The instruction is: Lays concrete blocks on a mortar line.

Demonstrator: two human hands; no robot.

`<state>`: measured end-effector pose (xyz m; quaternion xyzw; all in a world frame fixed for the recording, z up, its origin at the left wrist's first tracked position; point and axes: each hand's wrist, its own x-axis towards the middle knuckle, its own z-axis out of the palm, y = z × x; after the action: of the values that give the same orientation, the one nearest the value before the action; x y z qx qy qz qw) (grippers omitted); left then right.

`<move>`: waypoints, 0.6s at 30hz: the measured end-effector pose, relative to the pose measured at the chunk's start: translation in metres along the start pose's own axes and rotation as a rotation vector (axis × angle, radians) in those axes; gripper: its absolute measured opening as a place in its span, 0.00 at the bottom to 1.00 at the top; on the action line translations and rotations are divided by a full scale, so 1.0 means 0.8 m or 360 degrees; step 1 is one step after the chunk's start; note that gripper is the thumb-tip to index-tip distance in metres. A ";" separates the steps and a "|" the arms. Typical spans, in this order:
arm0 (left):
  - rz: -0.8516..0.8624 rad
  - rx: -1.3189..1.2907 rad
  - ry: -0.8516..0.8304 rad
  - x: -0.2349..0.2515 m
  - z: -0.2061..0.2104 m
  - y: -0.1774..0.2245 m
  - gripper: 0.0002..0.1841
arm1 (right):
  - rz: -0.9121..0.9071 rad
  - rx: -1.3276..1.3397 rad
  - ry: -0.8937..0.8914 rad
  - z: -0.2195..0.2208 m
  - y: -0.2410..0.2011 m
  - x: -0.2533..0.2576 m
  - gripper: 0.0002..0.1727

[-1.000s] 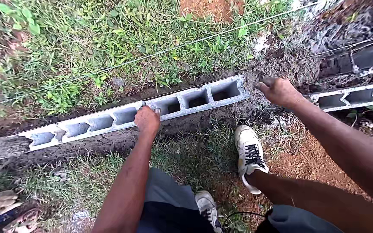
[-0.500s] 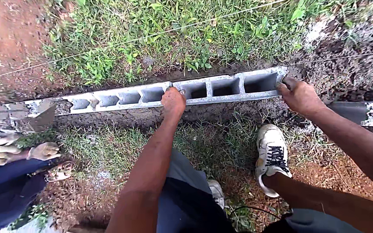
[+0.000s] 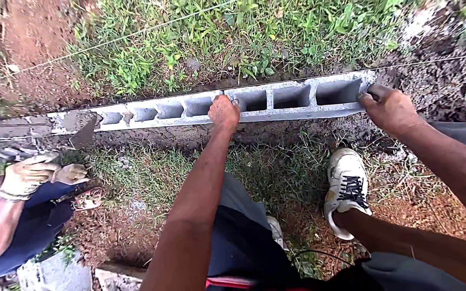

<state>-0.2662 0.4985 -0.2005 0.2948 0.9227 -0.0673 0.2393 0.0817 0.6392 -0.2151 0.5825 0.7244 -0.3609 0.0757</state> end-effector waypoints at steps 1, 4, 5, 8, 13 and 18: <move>0.0010 -0.0009 -0.0025 -0.004 -0.008 -0.002 0.21 | -0.0015 0.0014 -0.0008 -0.001 0.001 0.000 0.25; 0.0033 -0.0163 0.0063 -0.047 -0.030 -0.018 0.23 | -0.0063 0.0111 -0.0072 -0.007 0.012 0.009 0.27; 0.0012 -0.0322 0.0066 -0.068 -0.029 -0.024 0.23 | -0.0056 0.0161 -0.0105 -0.009 0.017 0.012 0.28; -0.0343 -0.1316 -0.0424 -0.104 -0.003 -0.024 0.23 | 0.0071 0.0339 -0.0177 -0.014 0.022 0.024 0.36; -0.0712 -0.2273 -0.0746 -0.056 0.051 -0.007 0.39 | 0.0201 0.0466 -0.0270 -0.005 0.010 0.035 0.42; -0.0861 -0.2517 -0.0420 -0.025 0.080 0.021 0.35 | 0.0347 0.0620 -0.0239 0.016 0.005 0.044 0.33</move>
<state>-0.2166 0.4851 -0.2468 -0.2006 0.7014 0.5093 0.4565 0.0706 0.6592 -0.2448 0.6325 0.5660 -0.5259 0.0540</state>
